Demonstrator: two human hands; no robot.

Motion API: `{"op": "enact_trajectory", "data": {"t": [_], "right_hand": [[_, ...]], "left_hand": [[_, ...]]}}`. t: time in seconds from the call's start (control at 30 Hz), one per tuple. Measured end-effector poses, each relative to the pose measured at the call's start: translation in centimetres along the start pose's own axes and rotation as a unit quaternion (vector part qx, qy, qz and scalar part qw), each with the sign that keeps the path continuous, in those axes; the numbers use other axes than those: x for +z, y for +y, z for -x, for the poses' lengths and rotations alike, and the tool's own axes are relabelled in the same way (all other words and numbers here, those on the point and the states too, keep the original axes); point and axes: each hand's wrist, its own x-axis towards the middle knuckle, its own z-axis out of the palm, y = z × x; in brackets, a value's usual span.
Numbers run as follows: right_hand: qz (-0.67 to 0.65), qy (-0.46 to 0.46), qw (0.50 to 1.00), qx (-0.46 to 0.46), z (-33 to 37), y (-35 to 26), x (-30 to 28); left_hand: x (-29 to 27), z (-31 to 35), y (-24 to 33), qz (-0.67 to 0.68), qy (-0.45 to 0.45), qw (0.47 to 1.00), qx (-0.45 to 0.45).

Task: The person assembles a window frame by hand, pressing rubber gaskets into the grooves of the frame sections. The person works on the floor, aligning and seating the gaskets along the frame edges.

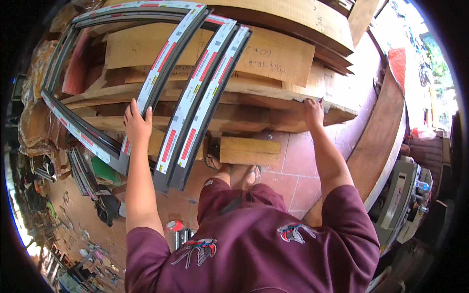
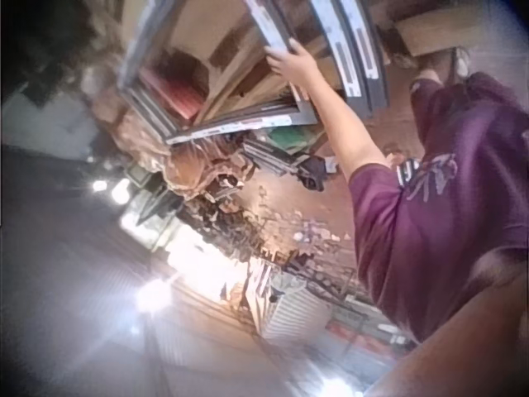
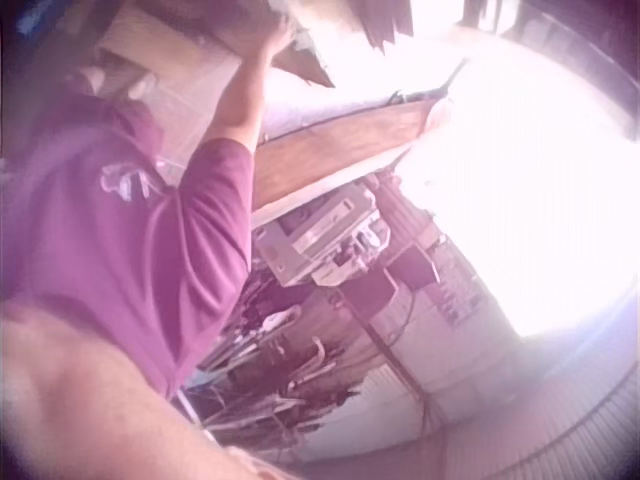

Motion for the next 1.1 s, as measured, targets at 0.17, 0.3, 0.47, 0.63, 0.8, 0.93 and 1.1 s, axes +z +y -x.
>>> {"op": "enact_trajectory", "data": {"t": [0.17, 0.3, 0.47, 0.63, 0.8, 0.93, 1.1], "right_hand": [[-0.128, 0.141, 0.968, 0.162, 3.6, -2.5, -7.0], [-0.204, 0.141, 0.931, 0.268, 9.2, -8.9, -15.5], [-0.183, 0.183, 0.922, 0.289, 16.3, -10.4, -19.5], [-0.205, 0.183, 0.908, 0.316, 20.6, -7.4, -18.4], [-0.232, 0.152, 0.896, 0.345, 22.7, -4.7, -16.2], [-0.24, 0.149, 0.909, 0.307, 19.4, -7.4, -14.7], [-0.32, 0.09, 0.91, 0.247, 12.2, -14.9, -16.2]], "left_hand": [[-2.0, 4.7, 6.1, 0.236, -0.03, 0.947, 0.216], [-0.6, 6.0, 9.5, 0.187, -0.148, 0.947, 0.213], [0.7, 4.1, 8.9, 0.141, -0.151, 0.952, 0.225], [1.5, 3.3, 8.2, 0.138, -0.152, 0.956, 0.21], [2.4, 3.5, 8.7, 0.189, -0.168, 0.956, 0.148], [0.8, 3.0, 9.7, 0.234, -0.218, 0.946, 0.043], [1.6, 3.1, 9.1, 0.247, -0.241, 0.937, -0.049]]}}
